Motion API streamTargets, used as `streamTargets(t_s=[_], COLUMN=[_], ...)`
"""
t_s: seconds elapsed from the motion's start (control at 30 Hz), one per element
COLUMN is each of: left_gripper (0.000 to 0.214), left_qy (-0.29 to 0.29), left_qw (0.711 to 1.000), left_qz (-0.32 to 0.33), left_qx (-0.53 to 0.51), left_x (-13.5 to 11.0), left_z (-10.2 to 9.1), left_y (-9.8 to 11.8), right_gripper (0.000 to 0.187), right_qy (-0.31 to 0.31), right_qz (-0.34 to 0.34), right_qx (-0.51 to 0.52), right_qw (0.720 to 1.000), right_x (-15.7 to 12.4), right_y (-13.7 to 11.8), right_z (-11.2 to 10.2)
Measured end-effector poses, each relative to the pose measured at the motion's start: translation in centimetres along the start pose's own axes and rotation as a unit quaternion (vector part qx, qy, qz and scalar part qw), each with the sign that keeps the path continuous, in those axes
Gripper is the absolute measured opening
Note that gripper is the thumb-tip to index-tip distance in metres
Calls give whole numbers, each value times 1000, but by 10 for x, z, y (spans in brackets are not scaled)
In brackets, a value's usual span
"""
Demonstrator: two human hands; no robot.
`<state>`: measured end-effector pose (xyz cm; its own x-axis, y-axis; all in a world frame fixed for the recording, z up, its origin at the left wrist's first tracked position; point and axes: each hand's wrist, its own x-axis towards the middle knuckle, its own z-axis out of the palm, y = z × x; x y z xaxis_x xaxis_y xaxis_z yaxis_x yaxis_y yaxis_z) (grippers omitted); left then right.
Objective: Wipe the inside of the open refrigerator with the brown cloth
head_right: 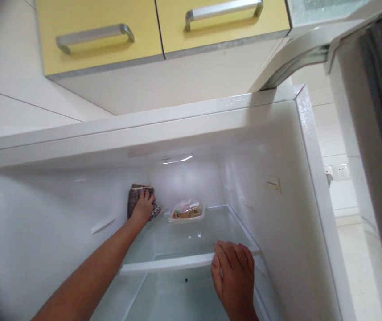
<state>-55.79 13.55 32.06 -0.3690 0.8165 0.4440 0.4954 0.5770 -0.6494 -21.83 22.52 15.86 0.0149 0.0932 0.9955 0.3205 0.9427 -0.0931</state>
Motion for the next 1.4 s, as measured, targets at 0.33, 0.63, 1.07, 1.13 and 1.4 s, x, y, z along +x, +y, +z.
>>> streamTargets(t_s=[0.33,0.63,1.07,1.13,1.4], left_gripper=[32,29,45,50,39], left_qy=[-8,-37,95,153,183], left_qw=[1000,998,995,987,977], left_qz=[0,44,-15,-42,-90], left_qx=[-2,-12,3,5,56], left_x=[-24,-95,-253,-257,-191], left_z=[-28,-86,-129,-143,-201], left_y=[8,-1,-47,-61,-80], right_gripper=[22,20,22,21,21], right_qy=[-8,-29,-31,-27,-50], right_qz=[-5,-3,3,6,8], right_qx=[-8,-10,-6,-8,-2], right_qw=[1000,1000,1000,1000,999], right_x=[2,4,7,7,4], right_y=[-3,-6,-9,-10,-7], right_z=[-3,-8,-13,-13,-13])
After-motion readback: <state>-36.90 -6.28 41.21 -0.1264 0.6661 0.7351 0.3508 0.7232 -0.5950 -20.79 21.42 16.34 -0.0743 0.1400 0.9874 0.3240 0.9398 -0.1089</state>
